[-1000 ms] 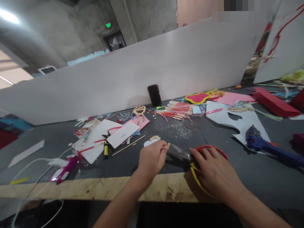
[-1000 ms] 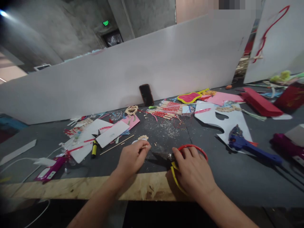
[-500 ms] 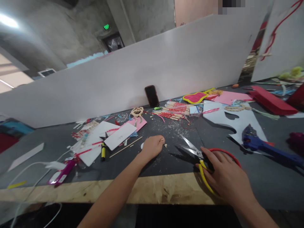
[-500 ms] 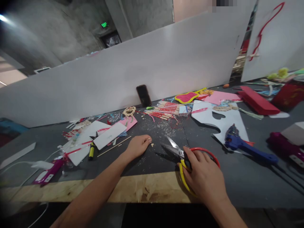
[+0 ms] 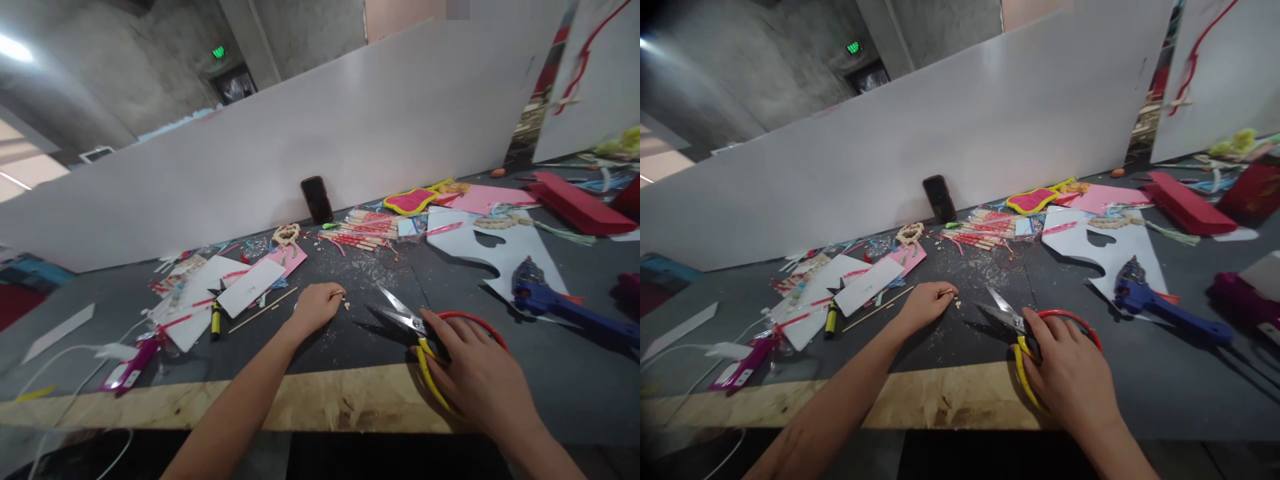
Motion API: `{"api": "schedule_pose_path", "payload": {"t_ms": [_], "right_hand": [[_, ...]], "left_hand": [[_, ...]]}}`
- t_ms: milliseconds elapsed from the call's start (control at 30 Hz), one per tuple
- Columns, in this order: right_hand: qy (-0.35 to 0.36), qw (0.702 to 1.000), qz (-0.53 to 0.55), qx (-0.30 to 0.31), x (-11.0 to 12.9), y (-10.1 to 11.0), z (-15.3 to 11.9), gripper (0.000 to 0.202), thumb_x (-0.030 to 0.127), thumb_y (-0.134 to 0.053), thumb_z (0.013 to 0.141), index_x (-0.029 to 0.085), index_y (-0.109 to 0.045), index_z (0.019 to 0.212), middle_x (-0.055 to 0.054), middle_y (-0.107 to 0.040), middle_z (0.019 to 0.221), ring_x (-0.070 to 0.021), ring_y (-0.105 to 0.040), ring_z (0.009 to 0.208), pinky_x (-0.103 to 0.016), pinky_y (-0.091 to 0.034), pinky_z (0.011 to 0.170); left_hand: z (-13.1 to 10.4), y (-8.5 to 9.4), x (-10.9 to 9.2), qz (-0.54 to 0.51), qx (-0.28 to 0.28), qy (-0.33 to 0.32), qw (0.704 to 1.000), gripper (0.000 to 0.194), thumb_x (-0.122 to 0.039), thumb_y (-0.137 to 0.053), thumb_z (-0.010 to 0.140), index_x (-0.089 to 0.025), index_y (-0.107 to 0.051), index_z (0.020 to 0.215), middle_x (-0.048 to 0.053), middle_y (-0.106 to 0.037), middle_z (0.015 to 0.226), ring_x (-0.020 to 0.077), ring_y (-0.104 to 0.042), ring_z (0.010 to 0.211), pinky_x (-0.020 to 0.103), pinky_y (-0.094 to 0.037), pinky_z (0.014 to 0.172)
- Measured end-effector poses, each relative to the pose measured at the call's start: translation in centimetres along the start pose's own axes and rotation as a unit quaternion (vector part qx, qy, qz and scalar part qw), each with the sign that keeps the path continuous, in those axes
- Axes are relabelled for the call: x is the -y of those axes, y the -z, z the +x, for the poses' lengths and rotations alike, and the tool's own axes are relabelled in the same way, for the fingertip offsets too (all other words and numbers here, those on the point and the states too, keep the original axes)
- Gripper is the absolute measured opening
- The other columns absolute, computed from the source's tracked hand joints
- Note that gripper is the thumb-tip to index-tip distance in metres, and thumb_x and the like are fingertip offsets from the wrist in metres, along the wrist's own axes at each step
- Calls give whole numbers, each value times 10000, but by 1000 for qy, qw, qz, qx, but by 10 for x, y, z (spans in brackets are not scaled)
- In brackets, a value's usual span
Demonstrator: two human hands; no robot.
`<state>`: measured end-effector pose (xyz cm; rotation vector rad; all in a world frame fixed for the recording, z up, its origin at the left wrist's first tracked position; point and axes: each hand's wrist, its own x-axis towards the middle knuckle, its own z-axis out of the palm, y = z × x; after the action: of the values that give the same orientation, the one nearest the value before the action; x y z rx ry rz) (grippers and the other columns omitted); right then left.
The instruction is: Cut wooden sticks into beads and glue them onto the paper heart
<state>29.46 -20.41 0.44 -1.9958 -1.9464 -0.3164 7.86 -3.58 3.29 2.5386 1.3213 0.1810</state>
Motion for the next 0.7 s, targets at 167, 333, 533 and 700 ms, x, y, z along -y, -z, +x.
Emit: {"api": "schedule_pose_path", "payload": {"t_ms": [167, 333, 533, 700], "right_hand": [[-5, 1000, -5, 1, 0, 0, -1, 461, 397, -470, 794, 217, -484, 1218, -68, -624, 975, -232, -573, 862, -346, -455, 688], [-5, 1000, -7, -1, 0, 1, 0, 457, 395, -470, 794, 217, -487, 1214, -67, -624, 986, -227, -576, 860, -332, -454, 671], [-11, 1000, -7, -1, 0, 1, 1, 463, 405, -476, 793, 228, -483, 1221, -58, -626, 987, -227, -576, 870, -341, -461, 695], [-19, 1000, 12, -21, -2, 3, -1, 481, 425, -463, 803, 230, -467, 1243, -63, -629, 970, -221, -588, 857, -323, -471, 665]], "left_hand": [[-1, 0, -1, 13, 1, 1, 1000, 245, -256, -439, 817, -244, -670, 899, 12, -704, 931, 195, -625, 869, 258, -423, 720], [-4, 4, -4, 8, 11, -8, 1000, 215, -271, -453, 813, -250, -664, 840, 10, -703, 886, 198, -622, 840, 261, -408, 697], [-15, 13, -1, -11, -7, 20, 1000, 214, -319, -484, 797, -222, -586, 957, 19, -666, 763, 190, -609, 720, 255, -386, 612], [-40, 17, -3, -155, -55, 54, 985, 221, -310, -394, 843, -192, -483, 1007, 4, -606, 740, 153, -561, 657, 250, -387, 609]]}}
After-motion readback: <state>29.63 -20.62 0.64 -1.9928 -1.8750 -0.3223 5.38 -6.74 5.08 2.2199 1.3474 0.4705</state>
